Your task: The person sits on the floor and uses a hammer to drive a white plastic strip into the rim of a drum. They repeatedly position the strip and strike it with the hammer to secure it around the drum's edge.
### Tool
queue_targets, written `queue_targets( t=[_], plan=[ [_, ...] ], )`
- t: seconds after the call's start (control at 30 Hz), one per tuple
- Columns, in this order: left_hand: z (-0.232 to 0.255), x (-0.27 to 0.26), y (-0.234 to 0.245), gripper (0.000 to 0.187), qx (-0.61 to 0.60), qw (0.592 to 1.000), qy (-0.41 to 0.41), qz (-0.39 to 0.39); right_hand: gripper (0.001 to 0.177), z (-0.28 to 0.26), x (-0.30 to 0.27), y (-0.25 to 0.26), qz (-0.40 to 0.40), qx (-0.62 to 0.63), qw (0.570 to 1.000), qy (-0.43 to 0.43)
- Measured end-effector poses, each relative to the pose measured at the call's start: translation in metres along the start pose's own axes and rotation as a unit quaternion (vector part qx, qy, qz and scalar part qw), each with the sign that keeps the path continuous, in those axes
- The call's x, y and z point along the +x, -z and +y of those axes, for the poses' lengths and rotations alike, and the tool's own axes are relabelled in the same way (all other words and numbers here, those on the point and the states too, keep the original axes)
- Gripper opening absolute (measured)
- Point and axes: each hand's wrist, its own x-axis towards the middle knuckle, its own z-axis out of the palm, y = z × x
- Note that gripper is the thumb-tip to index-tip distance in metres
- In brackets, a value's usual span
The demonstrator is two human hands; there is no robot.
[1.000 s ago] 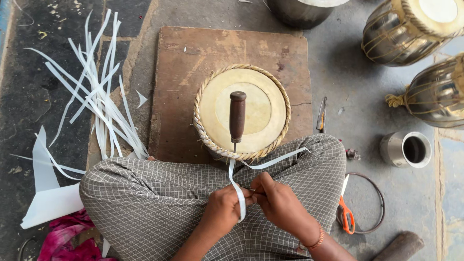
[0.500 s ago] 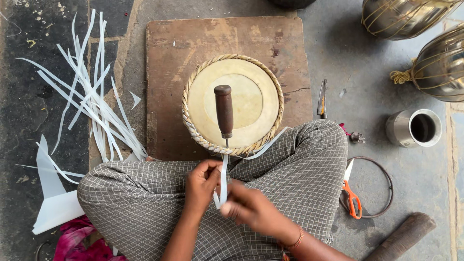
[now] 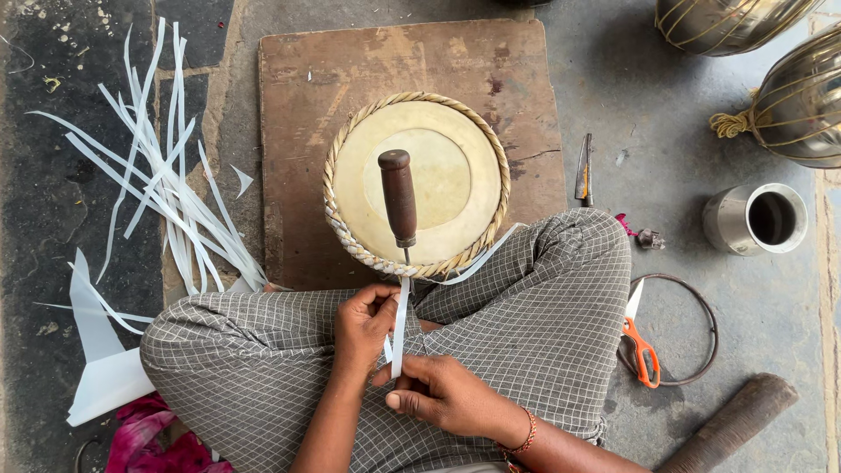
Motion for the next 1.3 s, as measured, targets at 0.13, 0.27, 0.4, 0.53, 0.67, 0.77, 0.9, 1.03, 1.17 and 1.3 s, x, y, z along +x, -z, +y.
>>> queue_targets(
  t=[0.13,0.27,0.4,0.53,0.67,0.77,0.9,1.03,1.17,1.3],
  plan=[
    [0.0,0.001,-0.002,0.012,0.017,1.0,-0.015,0.0,0.032,0.001,0.0,0.0,-0.004,-0.016,1.0,0.004],
    [0.006,0.002,-0.005,0.01,0.062,0.998,-0.009,-0.002,0.03,0.003,0.001,-0.001,0.001,-0.025,1.0,0.019],
    [0.012,-0.001,-0.007,0.01,0.051,0.998,-0.024,-0.019,0.028,-0.005,-0.004,0.004,0.026,-0.111,0.991,0.069],
    [0.012,-0.002,-0.006,0.013,0.01,0.998,-0.049,-0.038,0.036,-0.035,-0.023,0.021,0.159,-0.249,0.949,0.112],
    [0.015,0.0,-0.011,0.012,0.068,0.995,-0.068,-0.01,0.03,-0.075,0.003,0.069,0.343,-0.343,0.864,0.131],
    [0.02,-0.001,-0.017,0.014,0.091,0.991,-0.102,0.004,0.051,-0.098,0.064,0.088,0.37,-0.185,0.855,0.313],
    [0.037,-0.003,-0.019,0.02,0.329,0.937,-0.114,0.031,0.034,-0.095,0.125,0.084,0.257,0.127,0.92,0.268],
    [0.047,-0.013,-0.011,0.045,0.418,0.848,-0.291,0.143,0.02,-0.07,0.121,0.102,0.245,0.282,0.886,0.275],
    [0.059,0.006,-0.007,0.074,0.435,0.791,-0.425,0.066,0.011,-0.048,0.106,0.116,0.141,0.363,0.856,0.34],
    [0.05,0.041,-0.012,0.079,0.329,0.839,-0.431,0.04,0.028,-0.046,0.116,0.114,0.058,0.033,0.929,0.364]
  ],
)
